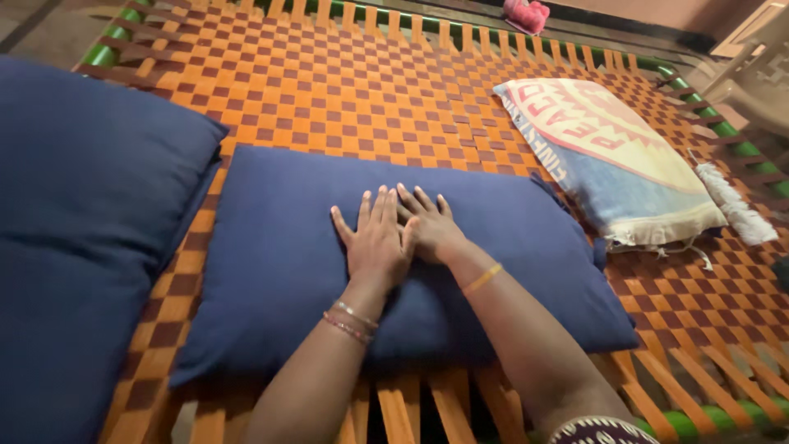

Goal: The person repeatedly adjusts and smooths a blue pillow on a woven cot, pressing and patting its surface and edges. The person also repositions the pillow and handles a second pillow nearby.

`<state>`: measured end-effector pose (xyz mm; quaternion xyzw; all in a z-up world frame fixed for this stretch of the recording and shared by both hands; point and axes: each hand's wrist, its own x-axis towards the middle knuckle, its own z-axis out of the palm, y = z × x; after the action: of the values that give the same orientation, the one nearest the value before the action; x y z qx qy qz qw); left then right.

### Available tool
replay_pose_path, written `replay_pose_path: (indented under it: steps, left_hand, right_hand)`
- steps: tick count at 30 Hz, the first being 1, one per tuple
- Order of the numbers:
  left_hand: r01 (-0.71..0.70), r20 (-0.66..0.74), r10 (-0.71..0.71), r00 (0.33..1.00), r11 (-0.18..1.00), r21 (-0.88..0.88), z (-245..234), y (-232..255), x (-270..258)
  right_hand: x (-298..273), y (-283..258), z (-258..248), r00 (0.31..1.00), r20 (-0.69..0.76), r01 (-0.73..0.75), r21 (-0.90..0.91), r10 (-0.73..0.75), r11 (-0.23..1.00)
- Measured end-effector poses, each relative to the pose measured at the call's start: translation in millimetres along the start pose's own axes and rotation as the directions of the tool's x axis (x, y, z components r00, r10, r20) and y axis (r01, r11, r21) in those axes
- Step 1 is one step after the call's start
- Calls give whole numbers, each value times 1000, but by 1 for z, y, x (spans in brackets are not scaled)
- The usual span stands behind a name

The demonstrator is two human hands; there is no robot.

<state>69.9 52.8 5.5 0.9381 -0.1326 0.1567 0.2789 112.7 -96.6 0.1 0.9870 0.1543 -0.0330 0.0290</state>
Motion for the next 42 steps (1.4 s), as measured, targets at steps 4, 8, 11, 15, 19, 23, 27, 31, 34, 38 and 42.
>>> replay_pose_path:
  steps: [4, 8, 11, 15, 19, 23, 27, 31, 34, 38, 42]
  left_hand:
    - [20, 21, -21, 1000, 999, 35, -6, 4, -3]
    - [46, 188, -79, 979, 983, 176, -34, -3, -18]
    - [82, 104, -113, 988, 961, 264, -63, -39, -41]
    - [274, 6, -291, 957, 907, 321, -91, -79, -68]
    - [480, -39, -485, 873, 844, 238, -97, -102, -67]
    - [674, -74, -671, 738, 727, 128, -99, -120, -44]
    - [178, -528, -6, 849, 945, 275, -69, -87, -22]
    - [-10, 48, 1, 999, 982, 187, -19, 3, 7]
    - [112, 153, -149, 977, 967, 230, -35, -6, 6]
    - [269, 109, -317, 942, 910, 315, -79, -56, -13]
    - [412, 73, -448, 891, 866, 284, -99, -107, -30]
  right_hand:
    - [-71, -30, -3, 990, -136, 38, 13, -36, 999]
    - [-85, -43, -13, 968, -245, 74, 54, -59, 996]
    - [-86, -45, -14, 945, -317, 105, 59, -81, 993]
    - [-91, -52, -11, 914, -395, 116, 21, -98, 993]
    - [-96, -52, -10, 903, -410, 150, 30, -124, 988]
    - [-98, -53, -8, 896, -408, 204, 22, -177, 979]
    - [-92, -50, -2, 902, -400, 195, 40, -163, 980]
    - [-86, -42, 9, 900, -399, 174, -47, -178, 984]
    - [-86, -41, 9, 924, -345, 179, 10, -164, 984]
    - [-91, -47, 2, 893, -400, 221, -9, -206, 975]
    - [-95, -55, 2, 875, -436, 216, -36, -210, 976]
